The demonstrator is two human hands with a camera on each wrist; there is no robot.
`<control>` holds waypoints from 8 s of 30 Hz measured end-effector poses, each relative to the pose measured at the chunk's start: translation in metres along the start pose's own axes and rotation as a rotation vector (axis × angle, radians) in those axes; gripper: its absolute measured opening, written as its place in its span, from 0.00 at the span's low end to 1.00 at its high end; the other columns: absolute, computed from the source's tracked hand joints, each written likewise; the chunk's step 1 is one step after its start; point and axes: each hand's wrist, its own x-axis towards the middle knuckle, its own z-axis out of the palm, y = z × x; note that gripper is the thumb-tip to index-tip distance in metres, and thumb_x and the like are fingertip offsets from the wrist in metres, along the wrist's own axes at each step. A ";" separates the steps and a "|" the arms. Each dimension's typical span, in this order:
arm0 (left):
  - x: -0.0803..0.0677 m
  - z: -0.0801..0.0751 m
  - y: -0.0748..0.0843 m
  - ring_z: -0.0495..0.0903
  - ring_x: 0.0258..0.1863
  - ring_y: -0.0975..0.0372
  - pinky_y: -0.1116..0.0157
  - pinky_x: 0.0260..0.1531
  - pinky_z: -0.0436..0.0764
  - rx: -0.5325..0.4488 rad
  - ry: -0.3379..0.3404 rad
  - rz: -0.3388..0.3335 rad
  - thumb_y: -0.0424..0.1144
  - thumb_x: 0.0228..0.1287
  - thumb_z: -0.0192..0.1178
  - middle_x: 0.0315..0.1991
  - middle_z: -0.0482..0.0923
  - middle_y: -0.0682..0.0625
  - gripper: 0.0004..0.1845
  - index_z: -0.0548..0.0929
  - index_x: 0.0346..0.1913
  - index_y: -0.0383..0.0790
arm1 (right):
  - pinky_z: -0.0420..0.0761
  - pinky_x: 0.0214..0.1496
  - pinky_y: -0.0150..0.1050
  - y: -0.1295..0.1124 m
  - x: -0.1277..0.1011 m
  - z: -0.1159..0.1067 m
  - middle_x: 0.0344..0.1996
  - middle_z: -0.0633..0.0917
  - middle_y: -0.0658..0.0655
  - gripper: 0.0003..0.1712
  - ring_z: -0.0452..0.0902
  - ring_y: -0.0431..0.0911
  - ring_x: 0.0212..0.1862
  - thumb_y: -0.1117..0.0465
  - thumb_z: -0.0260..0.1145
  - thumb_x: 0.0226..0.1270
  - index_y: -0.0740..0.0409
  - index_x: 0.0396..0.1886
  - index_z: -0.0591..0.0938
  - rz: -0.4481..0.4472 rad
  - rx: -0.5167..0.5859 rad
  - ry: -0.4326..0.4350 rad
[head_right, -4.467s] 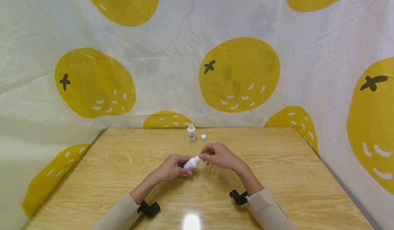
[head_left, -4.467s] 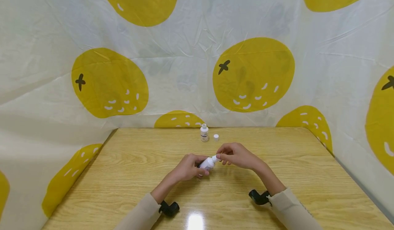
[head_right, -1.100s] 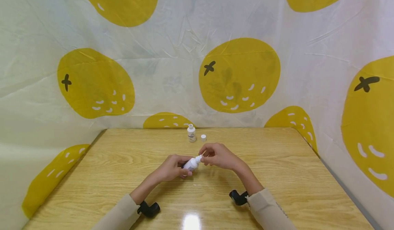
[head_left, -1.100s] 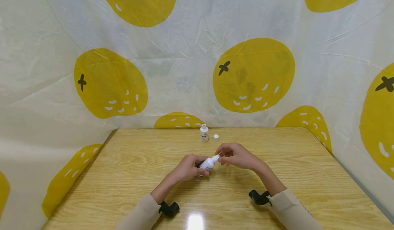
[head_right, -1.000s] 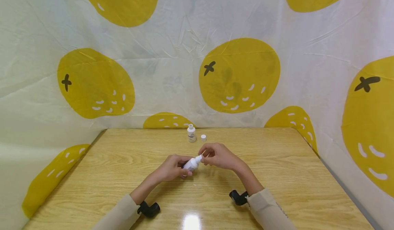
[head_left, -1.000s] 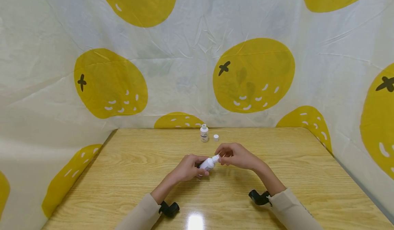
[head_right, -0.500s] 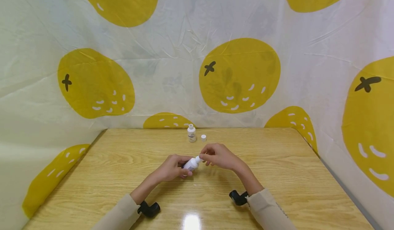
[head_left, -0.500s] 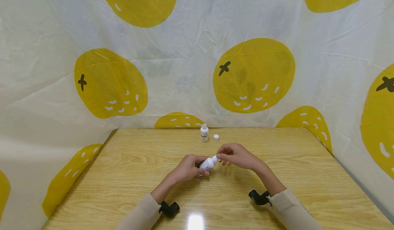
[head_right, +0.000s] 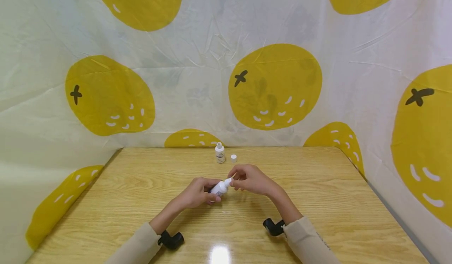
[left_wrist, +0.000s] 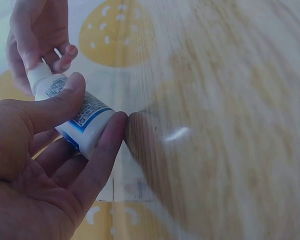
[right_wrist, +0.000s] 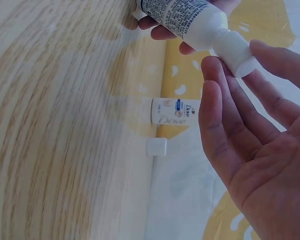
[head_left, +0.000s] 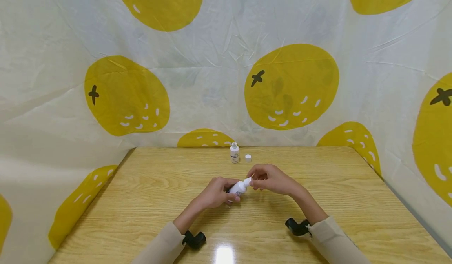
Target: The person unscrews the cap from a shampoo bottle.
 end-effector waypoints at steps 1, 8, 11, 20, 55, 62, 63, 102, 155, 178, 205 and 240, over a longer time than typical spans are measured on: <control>0.000 0.000 0.000 0.86 0.39 0.61 0.66 0.29 0.88 0.000 0.000 0.000 0.33 0.62 0.73 0.47 0.88 0.43 0.23 0.85 0.62 0.43 | 0.88 0.41 0.58 0.000 0.000 0.000 0.39 0.87 0.71 0.13 0.86 0.65 0.40 0.61 0.67 0.73 0.63 0.52 0.82 -0.004 -0.003 0.002; 0.000 0.000 0.000 0.86 0.40 0.61 0.66 0.29 0.88 -0.004 -0.002 0.001 0.32 0.62 0.73 0.47 0.88 0.43 0.23 0.86 0.62 0.43 | 0.88 0.42 0.56 -0.001 0.000 -0.001 0.40 0.88 0.68 0.16 0.87 0.62 0.40 0.57 0.67 0.74 0.64 0.53 0.82 0.022 -0.012 0.015; 0.000 0.000 0.001 0.86 0.40 0.61 0.66 0.29 0.89 -0.007 -0.001 -0.001 0.32 0.63 0.73 0.47 0.88 0.43 0.23 0.85 0.62 0.43 | 0.88 0.42 0.57 -0.001 0.000 -0.002 0.40 0.88 0.68 0.16 0.87 0.61 0.40 0.54 0.65 0.77 0.62 0.52 0.83 0.053 -0.017 0.022; 0.000 0.000 0.001 0.86 0.40 0.61 0.66 0.29 0.88 0.000 -0.001 -0.001 0.32 0.63 0.73 0.47 0.88 0.43 0.24 0.85 0.62 0.43 | 0.87 0.42 0.59 0.000 0.001 -0.003 0.40 0.88 0.69 0.13 0.87 0.61 0.41 0.57 0.64 0.77 0.63 0.48 0.85 0.060 -0.011 0.012; -0.001 0.000 0.003 0.87 0.39 0.61 0.65 0.29 0.89 -0.015 -0.006 0.002 0.32 0.63 0.72 0.46 0.88 0.43 0.23 0.85 0.62 0.44 | 0.88 0.42 0.57 0.000 0.001 -0.002 0.39 0.89 0.66 0.13 0.87 0.58 0.41 0.57 0.64 0.77 0.62 0.48 0.85 0.051 -0.011 0.008; -0.002 -0.001 0.002 0.86 0.39 0.61 0.65 0.30 0.89 -0.011 -0.005 0.002 0.33 0.63 0.72 0.46 0.88 0.43 0.23 0.86 0.62 0.43 | 0.88 0.42 0.56 0.000 0.001 -0.002 0.39 0.88 0.68 0.11 0.85 0.65 0.41 0.62 0.68 0.72 0.61 0.50 0.85 0.003 -0.010 0.002; -0.001 -0.001 0.002 0.86 0.39 0.61 0.65 0.30 0.89 -0.008 -0.004 0.002 0.33 0.63 0.73 0.46 0.88 0.43 0.23 0.86 0.61 0.43 | 0.88 0.42 0.55 0.000 0.001 -0.002 0.40 0.89 0.66 0.11 0.85 0.65 0.41 0.62 0.68 0.72 0.61 0.50 0.85 -0.004 -0.012 0.002; 0.002 -0.004 -0.004 0.87 0.43 0.57 0.61 0.33 0.90 -0.132 0.028 -0.032 0.31 0.63 0.72 0.50 0.87 0.40 0.25 0.82 0.63 0.38 | 0.86 0.44 0.36 0.000 -0.009 -0.029 0.46 0.88 0.64 0.11 0.88 0.53 0.41 0.67 0.70 0.69 0.59 0.50 0.87 -0.070 -0.027 0.087; 0.036 -0.119 -0.072 0.77 0.64 0.40 0.46 0.64 0.79 -0.053 0.595 -0.275 0.33 0.65 0.71 0.63 0.75 0.32 0.30 0.71 0.67 0.34 | 0.87 0.42 0.37 0.009 -0.004 -0.021 0.45 0.88 0.66 0.15 0.87 0.61 0.42 0.66 0.69 0.70 0.68 0.53 0.85 -0.037 -0.008 0.055; 0.037 -0.117 -0.074 0.80 0.63 0.39 0.46 0.62 0.81 -0.034 0.597 -0.256 0.30 0.65 0.71 0.63 0.77 0.31 0.27 0.75 0.65 0.33 | 0.86 0.37 0.40 0.009 -0.002 -0.015 0.41 0.87 0.63 0.14 0.85 0.59 0.38 0.64 0.71 0.68 0.65 0.51 0.85 -0.010 -0.040 0.120; 0.035 -0.119 -0.076 0.78 0.64 0.38 0.46 0.64 0.80 -0.058 0.586 -0.256 0.25 0.61 0.71 0.64 0.77 0.29 0.31 0.74 0.68 0.28 | 0.84 0.34 0.34 -0.021 0.090 0.027 0.43 0.89 0.59 0.13 0.85 0.45 0.36 0.62 0.72 0.66 0.60 0.50 0.86 0.003 -0.133 0.330; 0.043 -0.121 -0.078 0.76 0.65 0.40 0.48 0.66 0.77 -0.130 0.555 -0.262 0.23 0.64 0.65 0.64 0.76 0.27 0.29 0.73 0.69 0.26 | 0.84 0.51 0.46 0.013 0.179 0.074 0.42 0.89 0.61 0.08 0.84 0.52 0.46 0.66 0.69 0.67 0.63 0.43 0.88 0.164 -0.311 0.421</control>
